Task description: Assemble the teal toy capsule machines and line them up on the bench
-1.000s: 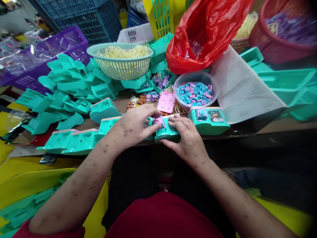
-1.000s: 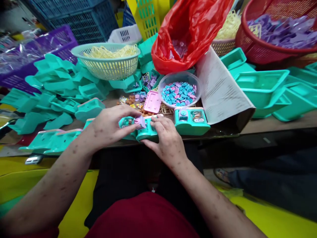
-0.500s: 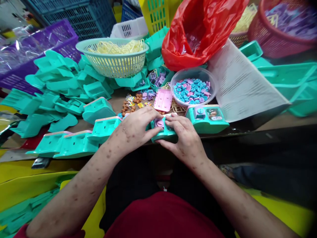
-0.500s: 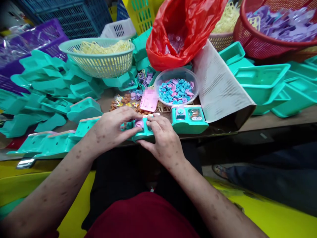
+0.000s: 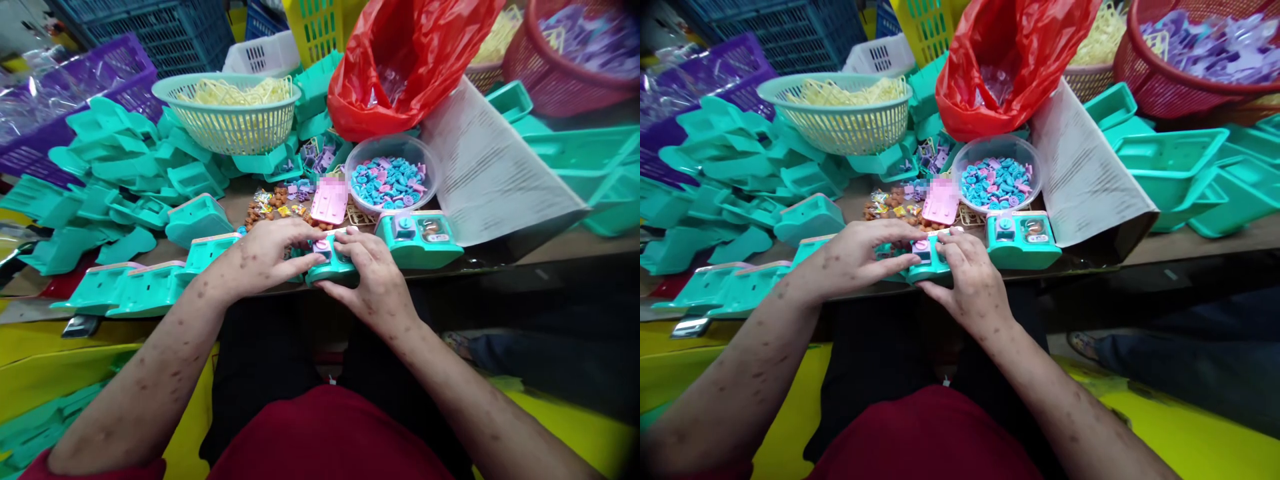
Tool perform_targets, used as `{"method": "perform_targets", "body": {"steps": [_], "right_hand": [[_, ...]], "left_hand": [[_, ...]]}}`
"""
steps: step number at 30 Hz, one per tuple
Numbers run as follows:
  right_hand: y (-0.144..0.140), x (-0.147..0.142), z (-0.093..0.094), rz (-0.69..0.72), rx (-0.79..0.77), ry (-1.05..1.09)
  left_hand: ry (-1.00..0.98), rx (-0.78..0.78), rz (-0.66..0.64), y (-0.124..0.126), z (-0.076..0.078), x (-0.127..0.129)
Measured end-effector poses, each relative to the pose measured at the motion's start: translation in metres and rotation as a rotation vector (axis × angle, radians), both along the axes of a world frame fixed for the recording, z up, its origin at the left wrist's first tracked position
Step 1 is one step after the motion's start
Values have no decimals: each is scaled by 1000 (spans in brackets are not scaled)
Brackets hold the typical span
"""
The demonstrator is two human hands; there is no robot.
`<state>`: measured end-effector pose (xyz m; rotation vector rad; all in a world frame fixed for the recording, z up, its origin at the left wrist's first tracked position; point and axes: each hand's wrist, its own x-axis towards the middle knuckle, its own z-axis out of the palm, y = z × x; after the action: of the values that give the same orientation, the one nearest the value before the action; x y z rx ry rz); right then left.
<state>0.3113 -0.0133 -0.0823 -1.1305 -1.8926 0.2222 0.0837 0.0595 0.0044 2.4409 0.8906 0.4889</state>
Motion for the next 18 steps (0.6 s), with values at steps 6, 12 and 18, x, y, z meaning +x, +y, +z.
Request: {"method": "perform_targets", "body": {"steps": [6,12,18], "right_hand": [[0,0,-1,-11,41,-30],[-1,-1,0,-26,15,-35],[-2,-4,-2,-55,21,-21]], "left_hand": [[70,38,-144,16,7,-9],[300,120,-375,46,29,9],[374,96,-357,56,36,25]]}}
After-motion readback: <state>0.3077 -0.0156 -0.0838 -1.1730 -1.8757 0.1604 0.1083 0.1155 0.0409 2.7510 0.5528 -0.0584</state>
